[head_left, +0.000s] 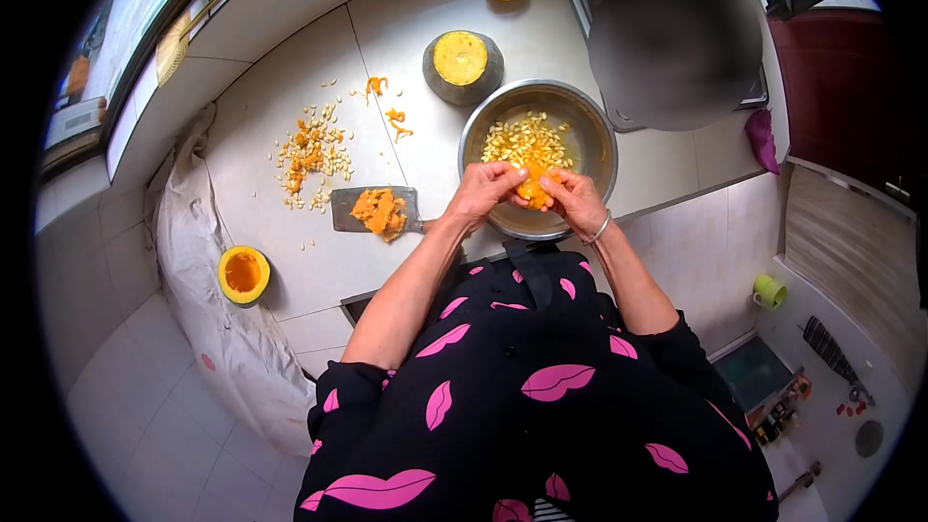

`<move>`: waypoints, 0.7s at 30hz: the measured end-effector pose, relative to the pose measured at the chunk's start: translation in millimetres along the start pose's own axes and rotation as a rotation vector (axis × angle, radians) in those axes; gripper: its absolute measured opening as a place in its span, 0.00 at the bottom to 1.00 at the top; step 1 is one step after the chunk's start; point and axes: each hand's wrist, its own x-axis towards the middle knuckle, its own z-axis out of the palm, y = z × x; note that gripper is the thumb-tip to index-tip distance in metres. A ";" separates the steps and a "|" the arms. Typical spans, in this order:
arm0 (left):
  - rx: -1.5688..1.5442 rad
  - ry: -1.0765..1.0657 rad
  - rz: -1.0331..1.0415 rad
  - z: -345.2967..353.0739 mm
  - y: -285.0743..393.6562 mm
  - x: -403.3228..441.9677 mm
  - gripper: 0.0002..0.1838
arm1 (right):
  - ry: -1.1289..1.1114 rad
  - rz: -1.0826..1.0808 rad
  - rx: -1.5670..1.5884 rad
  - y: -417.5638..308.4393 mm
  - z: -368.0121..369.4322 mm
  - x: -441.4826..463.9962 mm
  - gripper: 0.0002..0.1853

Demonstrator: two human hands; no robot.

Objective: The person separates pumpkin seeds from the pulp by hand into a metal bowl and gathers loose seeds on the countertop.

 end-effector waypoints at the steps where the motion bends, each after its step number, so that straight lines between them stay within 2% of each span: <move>1: 0.010 0.006 0.034 1.3 -0.1 -1.3 0.07 | 0.002 -0.002 0.019 0.0 0.6 0.4 0.09; 3: 0.030 0.017 0.104 5.0 -0.3 -4.7 0.07 | -0.008 -0.002 0.010 1.3 -1.0 1.0 0.09; 9: 0.110 -0.005 0.078 -1.7 -4.1 -0.5 0.07 | -0.013 -0.005 0.007 3.6 -2.8 1.5 0.08; 15: -0.066 -0.046 -0.017 -2.5 2.0 -2.2 0.13 | -0.006 -0.006 0.005 3.3 -0.8 0.3 0.08; 18: 0.188 0.008 0.065 2.6 -2.7 -0.7 0.14 | 0.008 -0.019 -0.069 4.2 1.1 -0.6 0.08; 21: 0.273 0.082 0.033 -1.7 -8.5 7.8 0.15 | 0.001 -0.028 -0.149 3.1 3.9 -2.4 0.08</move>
